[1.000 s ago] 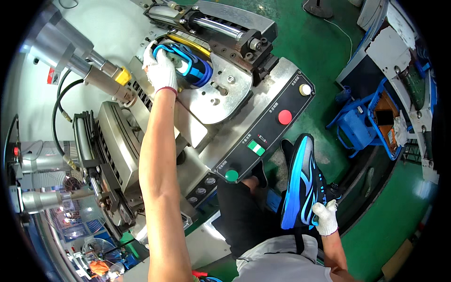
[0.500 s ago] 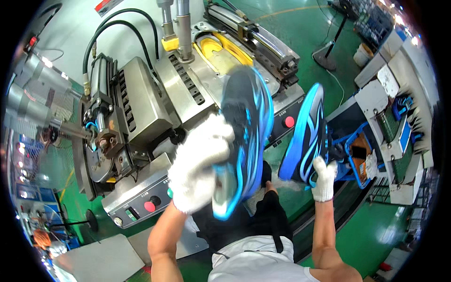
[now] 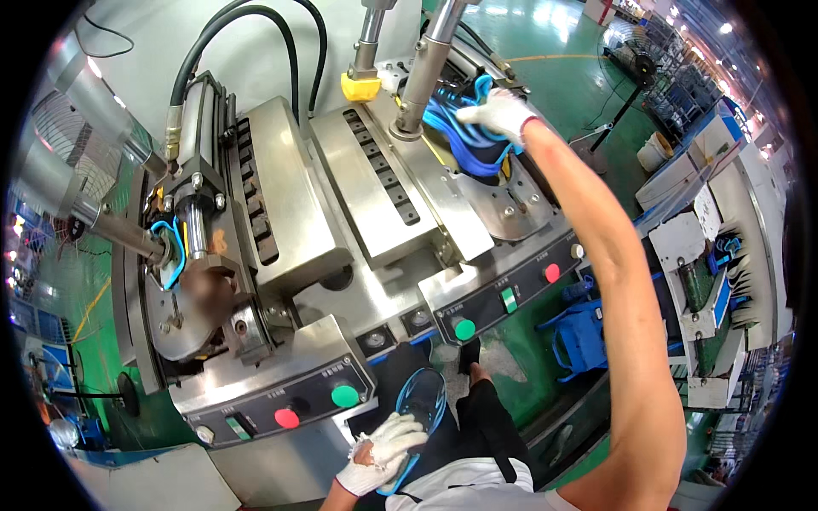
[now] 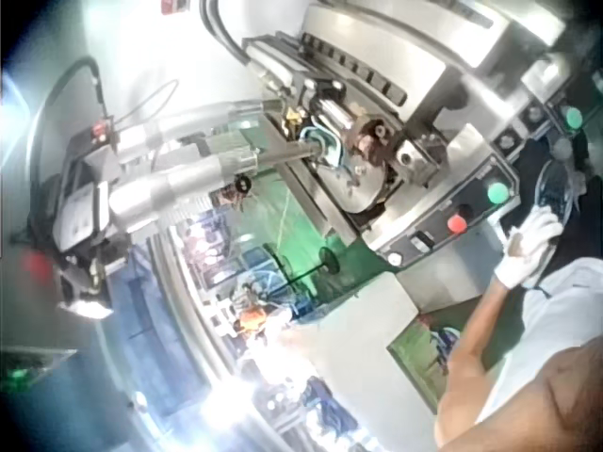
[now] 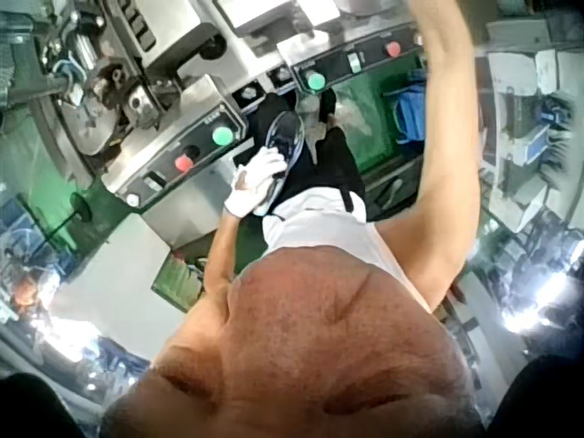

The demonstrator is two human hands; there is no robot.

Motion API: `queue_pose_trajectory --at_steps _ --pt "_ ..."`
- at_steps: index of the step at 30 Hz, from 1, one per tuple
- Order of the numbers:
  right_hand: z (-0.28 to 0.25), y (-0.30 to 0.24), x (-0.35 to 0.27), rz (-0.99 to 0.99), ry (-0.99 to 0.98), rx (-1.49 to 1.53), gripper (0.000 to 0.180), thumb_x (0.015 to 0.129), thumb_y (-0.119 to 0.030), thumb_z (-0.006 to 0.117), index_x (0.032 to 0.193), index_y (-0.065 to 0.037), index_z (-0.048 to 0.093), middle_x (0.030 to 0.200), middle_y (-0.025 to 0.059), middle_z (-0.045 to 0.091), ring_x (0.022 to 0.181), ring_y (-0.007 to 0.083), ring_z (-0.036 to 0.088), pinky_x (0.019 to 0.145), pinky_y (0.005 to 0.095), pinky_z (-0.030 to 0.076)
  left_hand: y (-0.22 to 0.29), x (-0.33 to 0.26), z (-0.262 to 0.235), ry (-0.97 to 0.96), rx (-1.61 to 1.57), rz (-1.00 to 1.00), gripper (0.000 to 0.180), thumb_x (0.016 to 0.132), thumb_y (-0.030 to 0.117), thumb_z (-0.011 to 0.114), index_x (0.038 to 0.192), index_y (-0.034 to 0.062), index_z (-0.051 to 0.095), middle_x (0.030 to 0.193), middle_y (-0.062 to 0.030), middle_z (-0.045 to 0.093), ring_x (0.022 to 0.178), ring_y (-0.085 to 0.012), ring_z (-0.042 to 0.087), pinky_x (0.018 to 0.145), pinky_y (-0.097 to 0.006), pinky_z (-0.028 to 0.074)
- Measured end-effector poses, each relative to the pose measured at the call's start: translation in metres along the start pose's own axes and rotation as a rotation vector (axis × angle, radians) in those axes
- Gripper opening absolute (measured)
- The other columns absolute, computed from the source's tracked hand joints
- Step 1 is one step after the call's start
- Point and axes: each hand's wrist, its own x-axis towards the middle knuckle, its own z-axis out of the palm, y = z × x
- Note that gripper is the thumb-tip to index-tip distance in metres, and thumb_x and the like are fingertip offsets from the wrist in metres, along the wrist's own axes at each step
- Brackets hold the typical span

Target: The person repeatedly picks up blue and black shoe components from a table and places them into a metal press machine. They operate the machine to process the shoes and then remove them, placing them onto a nearby rack. The task involves continuous handling of multiple shoe units in a repetitive assembly loop.

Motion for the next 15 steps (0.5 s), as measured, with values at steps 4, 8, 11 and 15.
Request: queue_pose_trajectory --at_steps 4,8,11,15 --pt "0.075 -0.006 0.024 -0.169 0.123 -0.119 0.073 0.078 -0.047 0.069 0.133 0.001 0.068 0.135 0.0273 0.069 0.126 0.0402 0.068 0.108 0.0452 0.053 -0.016 -0.008 0.003 0.063 -0.183 -0.013 0.049 0.084 0.008 0.062 0.133 0.0101 0.069 0.137 -0.0168 0.065 0.139 -0.0413 0.056 0.125 -0.057 0.037" --pt "0.085 -0.007 0.045 -0.248 0.074 -0.326 0.063 0.080 -0.045 0.066 0.122 0.001 0.075 0.133 0.0260 0.070 0.123 0.0378 0.070 0.102 0.0445 0.056 -0.021 -0.010 0.006 0.035 -0.220 -0.038 0.049 0.085 0.014 0.059 0.133 0.0083 0.069 0.139 -0.0182 0.065 0.139 -0.0429 0.056 0.125 -0.060 0.033" --pt "0.082 -0.006 0.041 -0.248 0.050 -0.360 0.056 0.080 -0.040 0.065 0.118 -0.001 0.077 0.126 0.0242 0.074 0.116 0.0363 0.074 0.098 0.0442 0.060 -0.004 0.002 -0.005 0.144 -0.047 0.052 0.036 0.099 0.018 0.069 0.131 0.0009 0.069 0.132 -0.0193 0.070 0.123 -0.0338 0.068 0.106 -0.042 0.054" --pt "0.095 0.013 0.049 -0.228 0.188 -0.307 0.053 0.083 -0.041 0.065 0.116 -0.003 0.079 0.124 0.0230 0.075 0.114 0.0357 0.074 0.098 0.0438 0.059 -0.010 0.004 0.003 0.050 -0.214 -0.063 0.053 0.079 0.003 0.060 0.131 0.0050 0.068 0.133 -0.0177 0.069 0.137 -0.0449 0.057 0.124 -0.061 0.036"
